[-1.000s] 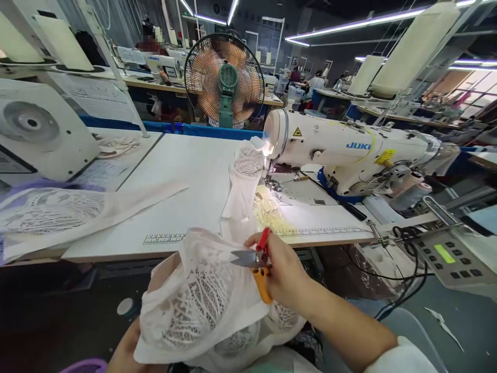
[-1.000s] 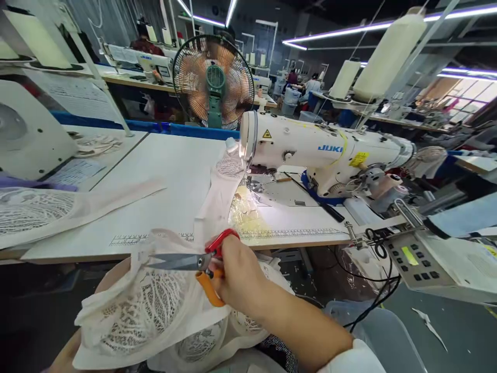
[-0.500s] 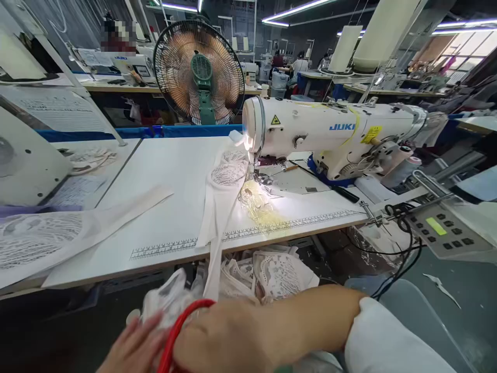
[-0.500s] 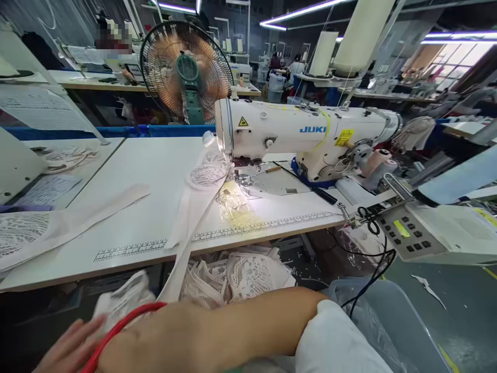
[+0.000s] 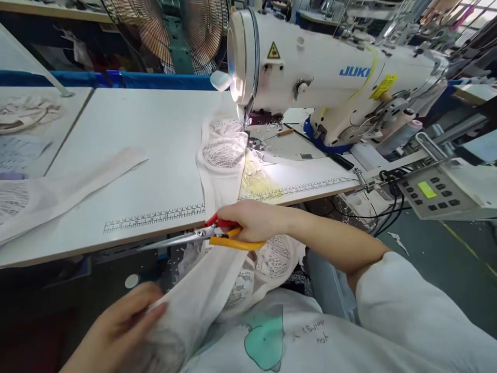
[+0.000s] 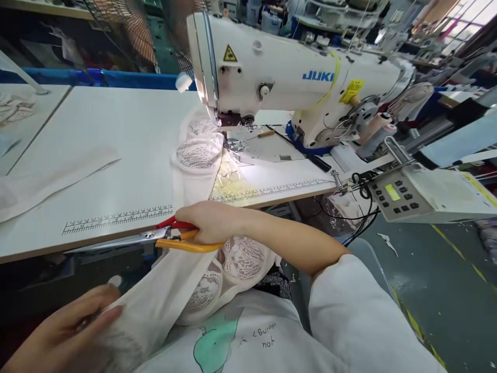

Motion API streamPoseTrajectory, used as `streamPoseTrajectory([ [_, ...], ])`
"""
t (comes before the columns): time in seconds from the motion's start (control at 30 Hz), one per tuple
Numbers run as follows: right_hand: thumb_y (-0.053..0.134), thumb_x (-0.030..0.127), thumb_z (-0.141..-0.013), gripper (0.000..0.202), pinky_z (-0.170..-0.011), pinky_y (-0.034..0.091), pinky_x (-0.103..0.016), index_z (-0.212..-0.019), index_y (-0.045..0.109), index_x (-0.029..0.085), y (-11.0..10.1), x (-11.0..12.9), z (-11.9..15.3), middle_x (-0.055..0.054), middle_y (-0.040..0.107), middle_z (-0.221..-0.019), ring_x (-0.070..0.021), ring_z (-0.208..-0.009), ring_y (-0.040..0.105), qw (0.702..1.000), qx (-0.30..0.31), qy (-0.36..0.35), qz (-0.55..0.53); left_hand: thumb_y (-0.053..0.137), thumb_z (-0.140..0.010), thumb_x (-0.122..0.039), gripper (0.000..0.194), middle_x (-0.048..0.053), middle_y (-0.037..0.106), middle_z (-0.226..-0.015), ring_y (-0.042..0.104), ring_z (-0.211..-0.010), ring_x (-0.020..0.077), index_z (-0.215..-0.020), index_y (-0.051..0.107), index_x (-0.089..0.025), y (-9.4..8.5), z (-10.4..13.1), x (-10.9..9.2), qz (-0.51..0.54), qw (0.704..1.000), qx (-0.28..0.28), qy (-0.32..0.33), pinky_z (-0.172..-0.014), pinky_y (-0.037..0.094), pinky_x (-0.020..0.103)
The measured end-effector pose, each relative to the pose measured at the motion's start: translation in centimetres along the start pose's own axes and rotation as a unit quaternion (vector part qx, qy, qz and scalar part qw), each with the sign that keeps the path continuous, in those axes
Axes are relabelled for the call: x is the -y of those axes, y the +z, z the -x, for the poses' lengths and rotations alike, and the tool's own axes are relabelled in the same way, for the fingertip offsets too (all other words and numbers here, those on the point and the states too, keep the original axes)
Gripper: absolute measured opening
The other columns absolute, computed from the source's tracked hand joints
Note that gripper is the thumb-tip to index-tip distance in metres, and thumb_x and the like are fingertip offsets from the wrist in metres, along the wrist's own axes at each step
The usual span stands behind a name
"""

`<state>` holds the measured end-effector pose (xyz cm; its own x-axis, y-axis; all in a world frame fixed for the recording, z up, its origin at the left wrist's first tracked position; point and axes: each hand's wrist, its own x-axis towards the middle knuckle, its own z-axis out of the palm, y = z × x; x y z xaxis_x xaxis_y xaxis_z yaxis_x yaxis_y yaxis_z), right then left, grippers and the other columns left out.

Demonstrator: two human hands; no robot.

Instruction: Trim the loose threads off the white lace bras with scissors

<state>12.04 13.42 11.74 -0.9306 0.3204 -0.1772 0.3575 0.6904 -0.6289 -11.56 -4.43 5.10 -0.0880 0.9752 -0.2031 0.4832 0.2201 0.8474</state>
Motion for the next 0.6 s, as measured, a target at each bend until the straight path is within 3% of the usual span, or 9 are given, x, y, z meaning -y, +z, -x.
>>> streamPoseTrajectory([
  [0.07, 0.051, 0.020, -0.074, 0.015, -0.052, 0.029, -0.023, -0.072, 0.037, 0.019, 0.0, -0.3, -0.9, 0.000, 0.050, -0.070, -0.0106, -0.059, 0.040, 1.000, 0.009, -0.001, -0.007, 0.071, -0.057, -0.042, 0.016, 0.005, 0.069, -0.074, 0.063, -0.068, 0.0231, -0.062, 0.071, -0.027, 0.7, -1.3, -0.4, -0.017, 1.000, 0.016, 0.009, -0.056, 0.050, 0.021],
  [0.17, 0.053, 0.020, -0.073, 0.017, -0.053, 0.028, -0.022, -0.070, 0.035, 0.019, -0.1, 0.6, -1.6, 0.001, 0.049, -0.069, -0.0102, -0.058, 0.039, 0.999, 0.023, -0.020, -0.031, 0.076, -0.053, -0.035, 0.030, 0.007, 0.071, -0.080, 0.063, -0.074, 0.0241, -0.080, 0.073, -0.025, 1.9, -2.1, -1.7, 0.039, 0.998, -0.042, 0.020, -0.063, 0.050, 0.022],
  [0.3, 0.053, 0.018, -0.073, 0.019, -0.053, 0.029, -0.022, -0.069, 0.034, 0.019, -0.7, 3.1, -1.8, 0.002, 0.049, -0.070, -0.0095, -0.058, 0.038, 0.992, 0.060, -0.074, -0.077, 0.072, -0.061, -0.029, 0.017, 0.005, 0.070, -0.073, 0.062, -0.070, 0.0218, -0.077, 0.072, -0.024, 3.4, -1.8, -4.4, 0.108, 0.986, -0.102, 0.081, -0.069, 0.051, 0.026],
  [0.4, 0.053, 0.015, -0.073, 0.020, -0.053, 0.030, -0.022, -0.070, 0.034, 0.019, -1.1, 3.6, -2.0, 0.001, 0.049, -0.071, -0.0097, -0.059, 0.039, 0.991, 0.073, -0.086, -0.066, 0.072, -0.064, -0.031, 0.014, 0.004, 0.068, -0.066, 0.061, -0.064, 0.0192, -0.073, 0.070, -0.022, 3.8, -1.7, -5.8, 0.189, 0.977, -0.100, 0.018, -0.064, 0.052, 0.028],
  [0.6, 0.053, 0.017, -0.077, 0.022, -0.056, 0.030, -0.024, -0.068, 0.033, 0.019, -1.4, 0.9, -3.4, 0.000, 0.048, -0.071, -0.0110, -0.061, 0.038, 0.998, 0.061, -0.027, -0.011, 0.080, -0.056, -0.031, 0.026, -0.003, 0.061, -0.060, 0.051, -0.052, 0.0085, -0.071, 0.062, -0.020, 3.7, -2.9, -6.0, 0.322, 0.938, -0.085, -0.100, -0.044, 0.040, 0.014],
])
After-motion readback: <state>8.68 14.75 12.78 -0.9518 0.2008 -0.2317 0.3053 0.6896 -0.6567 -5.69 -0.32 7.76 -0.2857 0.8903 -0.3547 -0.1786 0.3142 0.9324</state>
